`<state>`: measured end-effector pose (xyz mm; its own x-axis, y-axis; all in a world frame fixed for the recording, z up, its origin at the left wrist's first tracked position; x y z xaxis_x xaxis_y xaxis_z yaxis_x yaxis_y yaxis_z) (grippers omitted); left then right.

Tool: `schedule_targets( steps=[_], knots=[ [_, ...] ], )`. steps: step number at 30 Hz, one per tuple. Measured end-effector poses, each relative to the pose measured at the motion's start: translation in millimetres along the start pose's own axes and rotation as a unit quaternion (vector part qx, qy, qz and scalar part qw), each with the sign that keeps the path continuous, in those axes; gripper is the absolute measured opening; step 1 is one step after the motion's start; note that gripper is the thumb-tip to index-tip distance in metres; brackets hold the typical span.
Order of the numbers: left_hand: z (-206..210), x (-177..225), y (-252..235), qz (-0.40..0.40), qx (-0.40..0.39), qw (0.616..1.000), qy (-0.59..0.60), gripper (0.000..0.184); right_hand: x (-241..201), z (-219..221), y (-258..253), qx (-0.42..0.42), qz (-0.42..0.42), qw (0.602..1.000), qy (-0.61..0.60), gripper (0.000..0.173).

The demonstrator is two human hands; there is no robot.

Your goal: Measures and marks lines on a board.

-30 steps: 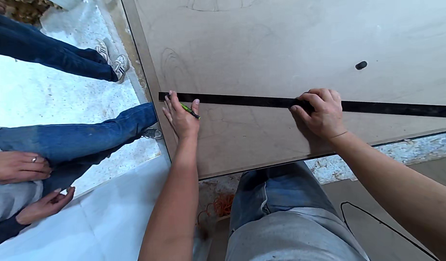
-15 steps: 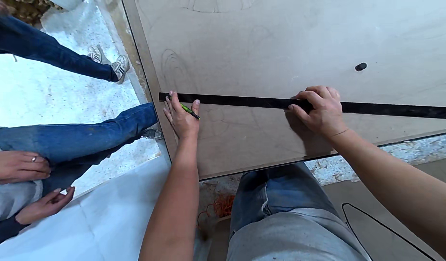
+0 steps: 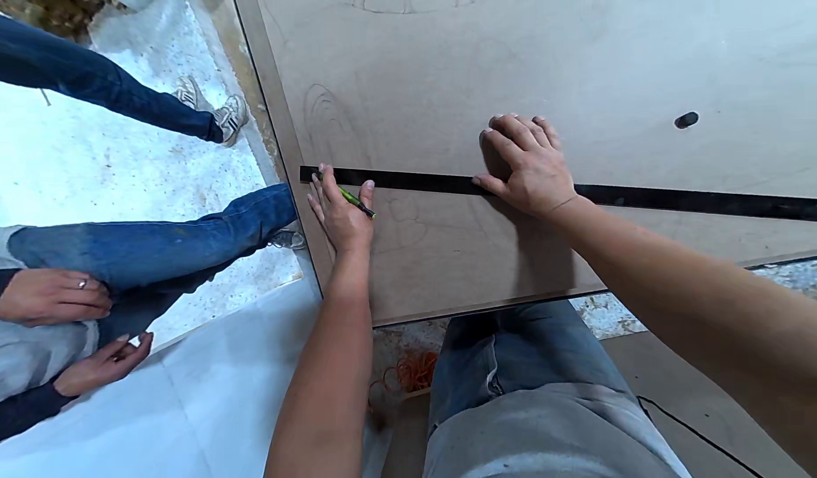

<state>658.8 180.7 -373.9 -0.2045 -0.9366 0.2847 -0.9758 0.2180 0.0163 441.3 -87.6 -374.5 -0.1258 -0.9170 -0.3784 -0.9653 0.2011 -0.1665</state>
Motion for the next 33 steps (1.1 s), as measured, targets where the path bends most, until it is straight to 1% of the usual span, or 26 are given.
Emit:
schedule_targets(
  steps=[2, 4, 5, 6, 8, 10, 12, 15, 18, 23, 33],
  knots=[
    [1.1, 0.0, -1.9, -0.004, -0.009, 1.0, 0.001, 0.091, 1.5, 0.4, -0.9, -0.003, 0.001, 1.0, 0.002, 0.078],
    [-3.4, -0.5, -1.2, -0.008, -0.023, 0.999, 0.036, 0.091, 1.7, 0.9, -0.9, -0.004, 0.001, 1.0, 0.005, 0.078],
    [-8.3, -0.2, 0.9, -0.004, -0.023, 0.998, 0.064, 0.085, 1.9, 1.4, -0.8, -0.005, 0.001, 1.0, 0.005, 0.078],
    [-14.2, 1.4, 4.6, 0.0, -0.023, 0.996, 0.091, 0.076, 2.3, 2.1, -0.6, -0.006, 0.002, 1.0, 0.005, 0.078],
    [-27.8, 15.7, 20.7, 0.036, -0.037, 0.985, 0.165, 0.056, 3.7, 2.5, 0.0, -0.008, 0.003, 1.0, 0.005, 0.078],
    [-32.4, 33.6, 43.7, 0.049, -0.081, 0.965, 0.243, 0.047, 4.0, 3.1, 0.3, -0.01, 0.003, 1.0, 0.003, 0.078],
    [-26.6, 52.3, 69.4, 0.032, -0.119, 0.948, 0.293, 0.038, 3.1, 2.9, 0.4, -0.007, 0.0, 1.0, 0.0, 0.078],
    [-10.2, 79.8, 98.5, 0.025, -0.167, 0.944, 0.284, 0.027, 2.9, 3.1, -0.3, -0.008, 0.0, 1.0, 0.002, 0.078],
    [1.2, 99.0, 112.5, 0.019, -0.18, 0.94, 0.289, 0.018, 2.7, 3.2, 0.1, -0.006, -0.001, 1.0, 0.0, 0.078],
    [11.4, 109.1, 116.9, 0.01, -0.186, 0.928, 0.321, 0.015, 2.4, 2.0, -0.3, -0.003, -0.002, 1.0, 0.0, 0.077],
    [19.1, 110.4, 119.6, -0.001, -0.188, 0.94, 0.284, 0.014, 1.9, 2.3, -0.2, -0.007, -0.002, 1.0, -0.004, 0.078]
  ],
)
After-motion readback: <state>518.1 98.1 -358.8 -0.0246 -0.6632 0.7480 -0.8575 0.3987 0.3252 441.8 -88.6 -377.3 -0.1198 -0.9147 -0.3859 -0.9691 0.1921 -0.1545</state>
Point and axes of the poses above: each hand's wrist, its own y-axis away from the middle knuckle, its own z-axis out of the palm, x = y × z, the point moved 10 cm from there along -y, towards the middle knuckle, and after that the axes turned 14 degrees about -z, right-handed, at the moved point
